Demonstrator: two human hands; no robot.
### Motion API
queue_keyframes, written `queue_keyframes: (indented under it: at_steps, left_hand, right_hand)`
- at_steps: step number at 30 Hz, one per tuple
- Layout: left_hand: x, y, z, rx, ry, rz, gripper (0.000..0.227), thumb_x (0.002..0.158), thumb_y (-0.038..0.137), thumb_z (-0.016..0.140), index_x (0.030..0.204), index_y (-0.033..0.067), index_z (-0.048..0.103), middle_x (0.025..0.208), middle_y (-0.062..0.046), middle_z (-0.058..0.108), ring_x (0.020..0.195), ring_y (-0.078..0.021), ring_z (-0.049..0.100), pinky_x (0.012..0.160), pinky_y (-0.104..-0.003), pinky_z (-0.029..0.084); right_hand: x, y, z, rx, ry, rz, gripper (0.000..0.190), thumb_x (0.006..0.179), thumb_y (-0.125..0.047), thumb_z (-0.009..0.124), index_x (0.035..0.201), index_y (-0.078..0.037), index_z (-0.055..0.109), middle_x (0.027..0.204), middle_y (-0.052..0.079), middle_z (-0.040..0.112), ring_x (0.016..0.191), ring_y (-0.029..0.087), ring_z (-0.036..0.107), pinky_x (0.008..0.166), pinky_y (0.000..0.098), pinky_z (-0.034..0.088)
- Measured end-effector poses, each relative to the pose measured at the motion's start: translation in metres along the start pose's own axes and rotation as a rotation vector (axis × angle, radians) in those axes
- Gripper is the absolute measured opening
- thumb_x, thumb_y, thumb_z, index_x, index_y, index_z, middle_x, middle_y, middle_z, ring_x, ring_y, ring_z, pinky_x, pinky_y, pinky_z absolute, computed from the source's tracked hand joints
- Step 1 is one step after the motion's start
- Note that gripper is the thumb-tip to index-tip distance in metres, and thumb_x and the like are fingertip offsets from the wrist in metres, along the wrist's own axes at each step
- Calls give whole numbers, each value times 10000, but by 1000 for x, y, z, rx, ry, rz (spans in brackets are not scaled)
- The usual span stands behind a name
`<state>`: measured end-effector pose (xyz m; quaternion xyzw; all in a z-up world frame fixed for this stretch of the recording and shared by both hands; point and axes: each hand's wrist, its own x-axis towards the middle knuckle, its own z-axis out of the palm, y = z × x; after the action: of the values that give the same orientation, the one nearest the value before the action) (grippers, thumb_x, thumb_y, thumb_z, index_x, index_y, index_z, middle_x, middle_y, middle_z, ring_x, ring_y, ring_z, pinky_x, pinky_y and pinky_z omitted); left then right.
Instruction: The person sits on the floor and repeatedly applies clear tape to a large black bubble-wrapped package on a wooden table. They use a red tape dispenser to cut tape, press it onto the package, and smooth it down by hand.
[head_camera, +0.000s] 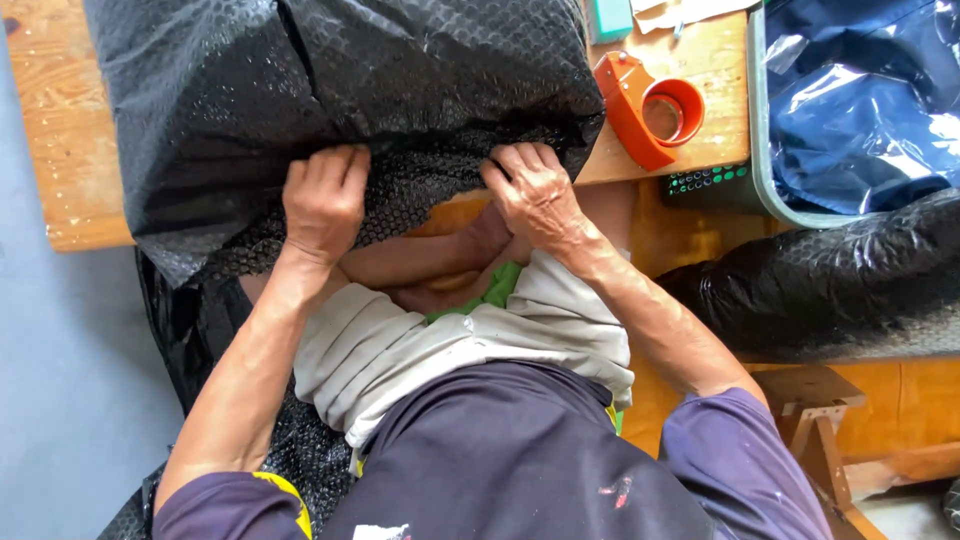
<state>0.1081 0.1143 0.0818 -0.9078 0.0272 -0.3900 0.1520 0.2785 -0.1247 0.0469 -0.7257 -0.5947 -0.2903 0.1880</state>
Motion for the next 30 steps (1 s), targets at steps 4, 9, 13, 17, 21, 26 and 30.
queue_keyframes:
  at_steps: [4,9,13,17,21,26,30]
  left_hand:
    - [-11,19,-5,-174,-74,90,124,1048,158,622,961,131,706,856,-44,610,744,-193,605,646,-306,474]
    - [64,-4,-44,-390,30,295,69,992,108,639,1030,91,694,981,-141,649,816,-287,643,734,-396,523]
    - [85,-60,-28,-334,-261,286,119,1114,211,699,1109,143,601,1188,-157,489,1101,-386,480,871,-559,371]
    - [78,-72,1,-462,-472,449,811,1002,-110,790,1650,248,458,1696,-162,298,1531,-465,280,1127,-823,247]
    - [66,-73,26,-370,-411,542,691,1038,-68,727,1628,244,547,1734,-129,320,1551,-439,387,1095,-832,303]
    - [60,-69,33,-276,-339,566,650,1124,-15,781,1677,242,558,1740,-123,317,1545,-418,434,1099,-781,331]
    - [60,-67,40,-186,-227,571,523,1142,102,757,1617,267,612,1690,-114,409,1511,-386,490,1100,-751,362]
  right_hand:
    - [10,-5,3,109,9,-14,139,1021,-152,535,1001,-120,668,948,78,613,812,240,660,783,375,548]
    - [13,-3,10,130,19,-98,105,1041,-127,539,1011,-129,640,870,46,573,738,214,623,748,346,544]
    - [22,-3,-9,174,-51,-147,191,935,67,519,868,-111,510,809,45,510,667,220,501,615,344,446]
    - [31,0,-14,270,0,-162,256,972,67,524,755,-63,486,909,105,539,686,263,498,612,381,422]
    - [33,-3,-14,322,-9,-127,290,1039,47,410,790,-34,536,922,125,544,709,276,514,655,384,450]
    - [31,-5,-14,346,10,-71,237,1042,65,426,854,11,559,957,157,555,718,298,548,680,404,496]
    - [48,-1,-19,299,75,-89,266,1043,71,417,810,-18,508,899,125,534,703,282,505,657,386,457]
